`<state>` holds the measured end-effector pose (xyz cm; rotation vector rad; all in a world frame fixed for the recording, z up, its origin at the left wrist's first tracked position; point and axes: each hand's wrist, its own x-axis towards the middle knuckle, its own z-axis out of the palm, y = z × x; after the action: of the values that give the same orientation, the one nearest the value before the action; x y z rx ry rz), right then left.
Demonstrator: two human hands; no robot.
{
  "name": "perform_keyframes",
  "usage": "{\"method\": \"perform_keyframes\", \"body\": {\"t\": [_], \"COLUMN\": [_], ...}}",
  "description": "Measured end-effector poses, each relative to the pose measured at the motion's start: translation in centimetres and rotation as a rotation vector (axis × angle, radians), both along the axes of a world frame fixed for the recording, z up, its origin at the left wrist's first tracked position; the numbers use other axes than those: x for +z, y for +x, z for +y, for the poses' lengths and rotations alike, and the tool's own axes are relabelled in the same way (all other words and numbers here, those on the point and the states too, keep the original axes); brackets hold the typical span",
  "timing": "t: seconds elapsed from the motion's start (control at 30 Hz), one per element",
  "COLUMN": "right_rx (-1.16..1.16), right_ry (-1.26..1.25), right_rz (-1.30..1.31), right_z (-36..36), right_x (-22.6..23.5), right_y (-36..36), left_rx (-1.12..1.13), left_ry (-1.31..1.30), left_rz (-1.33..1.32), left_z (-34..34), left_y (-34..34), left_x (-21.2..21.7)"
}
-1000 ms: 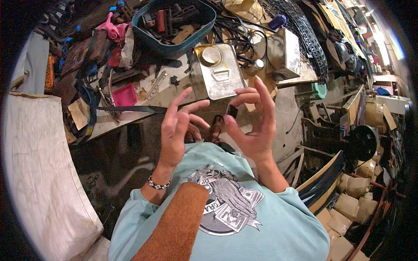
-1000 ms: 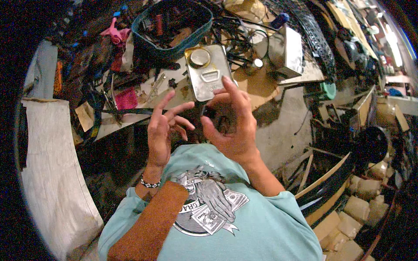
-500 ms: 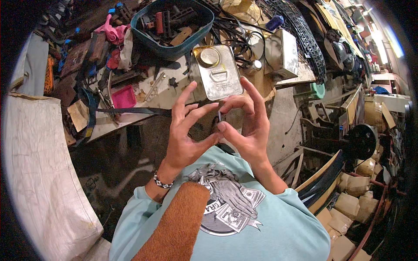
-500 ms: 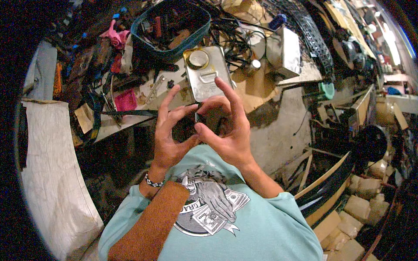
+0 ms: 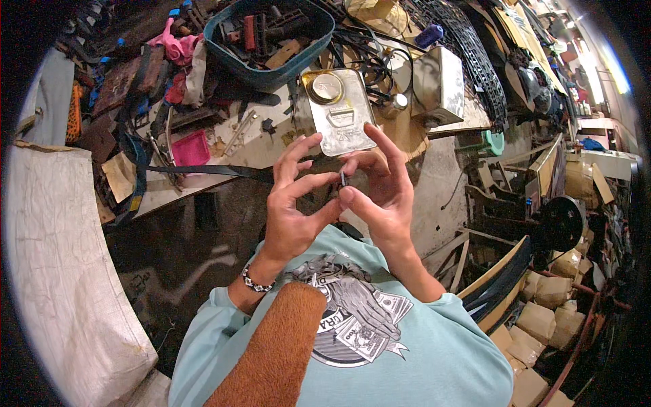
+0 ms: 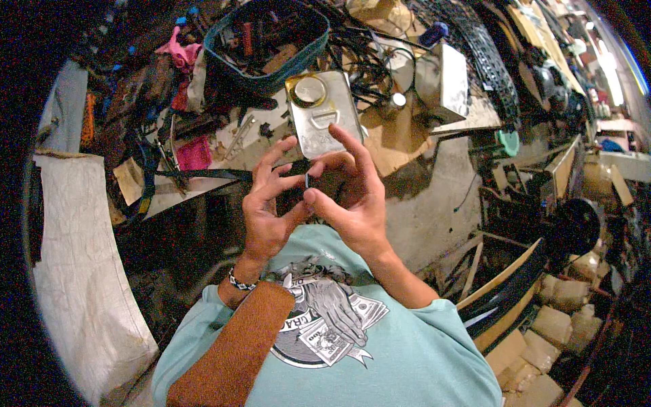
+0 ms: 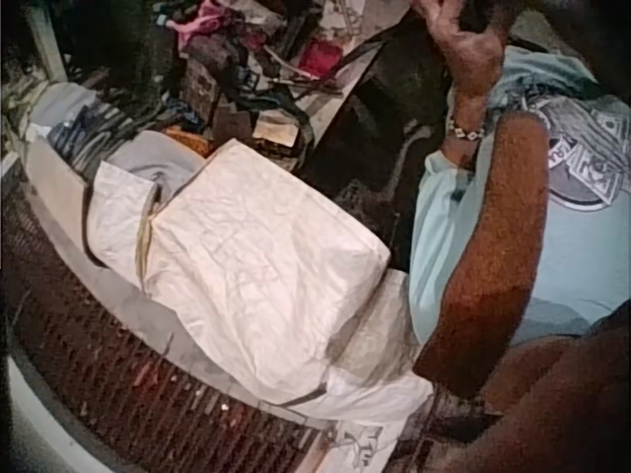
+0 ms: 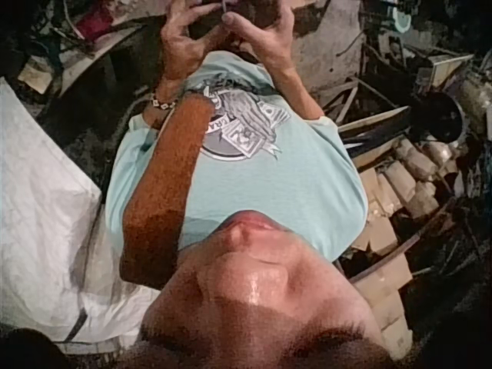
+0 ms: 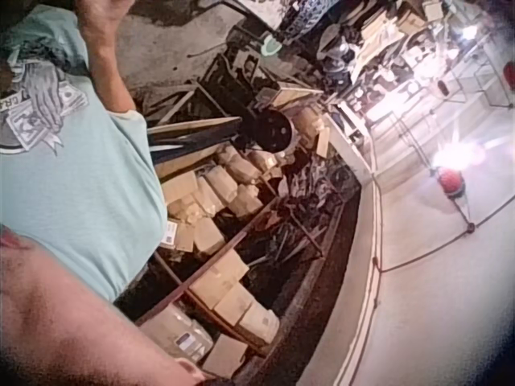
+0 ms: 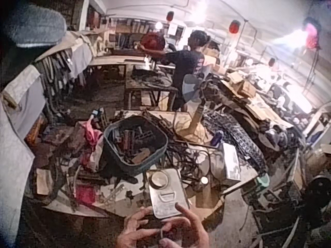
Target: Assembling metal hardware onto leather straps using a press machine and applying adhesive.
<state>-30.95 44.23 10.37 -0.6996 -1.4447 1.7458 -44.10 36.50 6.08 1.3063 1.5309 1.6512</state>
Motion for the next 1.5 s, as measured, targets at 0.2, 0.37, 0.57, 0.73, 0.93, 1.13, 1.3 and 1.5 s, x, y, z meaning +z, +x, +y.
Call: {"method": "perform_keyframes", "body": {"t": [0.2, 0.37, 0.57, 0.73, 0.93, 1.13, 1.3, 1.5], "right_rx": [-0.006, -0.020, -0.078, -0.038, 0.050, 0.116, 0.168, 0.163], "right_ry": [0.023, -0.016, 0.429, 0.981, 1.157, 1.248, 1.264, 1.298], "right_rz": [-0.014, -0.001, -0.217, -0.566, -0.783, -0.940, -0.963, -1.035], "right_z": [0.1, -0.1, 1.3, 4.3, 4.1, 3.4, 3.2, 3.0], "right_x": [-0.1, -0.1, 0.6, 1.9, 2.1, 1.2, 1.3, 1.0], "right_y": [0.1, 0.0, 1.5, 2.6, 2.3, 1.7, 1.6, 1.5], "left_rx": [-0.012, -0.029, -0.039, -0.165, -0.284, -0.304, -0.315, -0.321], "left_ry": [0.021, 0.035, 0.027, -0.065, -0.054, -0.038, -0.041, -0.037], "left_rz": [-0.124, -0.170, -0.112, 0.351, 0.331, 0.278, 0.278, 0.282], "left_z": [0.4, 0.6, 0.3, -0.3, -0.6, -0.8, -0.8, -0.9], "left_y": [0.1, 0.3, -0.6, -2.0, -2.4, -2.1, -2.1, -2.0], "left_x": [-0.3, -0.6, 0.4, 3.0, 4.1, 4.0, 4.0, 4.0]}}
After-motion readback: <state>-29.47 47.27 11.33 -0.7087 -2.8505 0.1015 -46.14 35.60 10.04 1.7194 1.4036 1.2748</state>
